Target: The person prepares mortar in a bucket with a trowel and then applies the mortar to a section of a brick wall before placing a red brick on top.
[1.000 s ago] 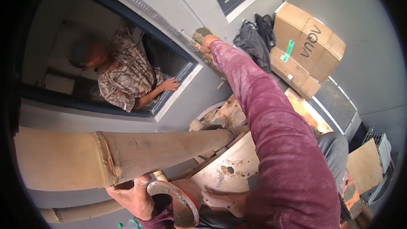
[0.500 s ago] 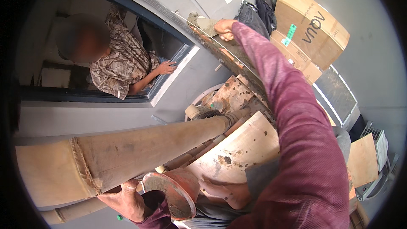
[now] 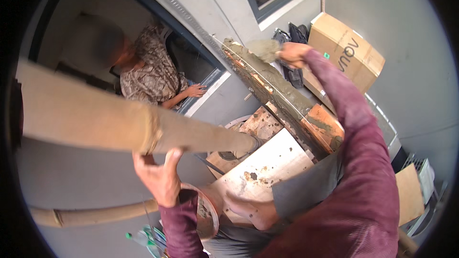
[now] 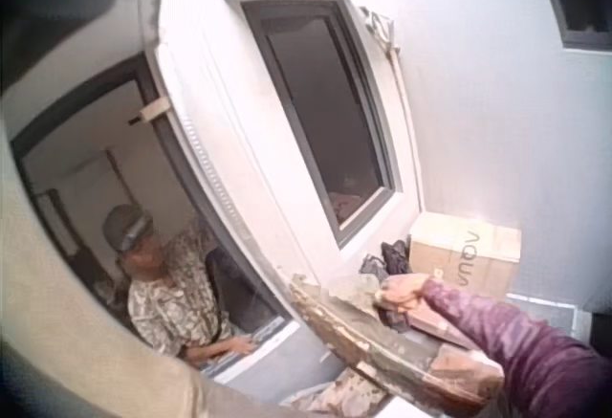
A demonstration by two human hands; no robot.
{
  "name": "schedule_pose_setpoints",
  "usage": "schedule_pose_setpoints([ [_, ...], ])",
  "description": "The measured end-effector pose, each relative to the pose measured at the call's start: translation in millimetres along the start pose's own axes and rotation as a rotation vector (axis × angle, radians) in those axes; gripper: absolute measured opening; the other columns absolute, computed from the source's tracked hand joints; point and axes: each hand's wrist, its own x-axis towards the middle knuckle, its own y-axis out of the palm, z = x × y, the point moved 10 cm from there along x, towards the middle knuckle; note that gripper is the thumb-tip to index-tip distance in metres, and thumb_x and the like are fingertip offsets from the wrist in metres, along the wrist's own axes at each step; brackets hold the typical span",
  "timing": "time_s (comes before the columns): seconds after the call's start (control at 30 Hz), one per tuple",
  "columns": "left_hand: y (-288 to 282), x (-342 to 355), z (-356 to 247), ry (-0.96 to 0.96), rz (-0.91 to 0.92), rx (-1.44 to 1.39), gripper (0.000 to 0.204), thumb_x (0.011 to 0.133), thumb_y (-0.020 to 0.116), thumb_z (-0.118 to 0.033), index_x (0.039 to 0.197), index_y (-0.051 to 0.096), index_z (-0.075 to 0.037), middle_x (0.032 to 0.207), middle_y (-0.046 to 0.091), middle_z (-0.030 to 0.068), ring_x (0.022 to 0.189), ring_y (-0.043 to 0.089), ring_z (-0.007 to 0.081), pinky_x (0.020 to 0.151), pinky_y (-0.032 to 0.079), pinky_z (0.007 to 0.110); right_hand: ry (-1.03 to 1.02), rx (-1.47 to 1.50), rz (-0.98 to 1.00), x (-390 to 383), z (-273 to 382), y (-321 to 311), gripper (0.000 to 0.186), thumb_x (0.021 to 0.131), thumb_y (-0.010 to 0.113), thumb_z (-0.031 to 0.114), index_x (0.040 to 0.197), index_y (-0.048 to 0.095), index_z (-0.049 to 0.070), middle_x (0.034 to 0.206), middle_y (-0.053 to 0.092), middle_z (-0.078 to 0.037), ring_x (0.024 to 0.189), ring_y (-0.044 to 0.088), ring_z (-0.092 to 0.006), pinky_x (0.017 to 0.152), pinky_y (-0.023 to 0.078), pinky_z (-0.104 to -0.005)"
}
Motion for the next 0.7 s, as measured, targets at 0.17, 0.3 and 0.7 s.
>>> schedule_pose_setpoints([
  [0.17,-69,-12,19,0.212,-0.015,0.173,0.052,0.075,0.078,-0.026,0.11,0.056,0.005,0.125,0.058,0.0189,0.115,0.054,0.0268,0.097,0.04,0.037,-0.237,-0.145,-0.405,-268,17,-46,0.051,0.082,0.062,0.017,0.13,0.05,0.003,0.11,0.061,-0.016,0.086,0.062,-0.0214,0.075,0.051,-0.0349],
  [0.3,-226,-76,111,-0.03,-0.241,0.384,0.031,0.09,0.064,-0.019,0.107,0.057,0.006,0.111,0.065,0.0201,0.097,0.062,0.0254,0.089,0.046,0.035,-0.349,-0.173,-0.193,-391,86,22,0.052,0.078,0.064,0.01,0.129,0.051,0.004,0.107,0.062,-0.017,0.094,0.06,-0.0266,0.084,0.048,-0.0367],
  [0.7,-253,-271,374,-0.861,-0.341,-0.088,0.07,0.095,0.043,-0.057,0.102,0.066,0.008,0.094,0.068,0.0168,0.08,0.063,0.023,0.07,0.05,0.035,-1.157,-1.159,-0.1,-301,346,384,0.031,0.078,0.062,0.011,0.105,0.063,-0.002,0.079,0.066,-0.014,0.076,0.069,-0.0283,0.061,0.055,-0.0385],
])
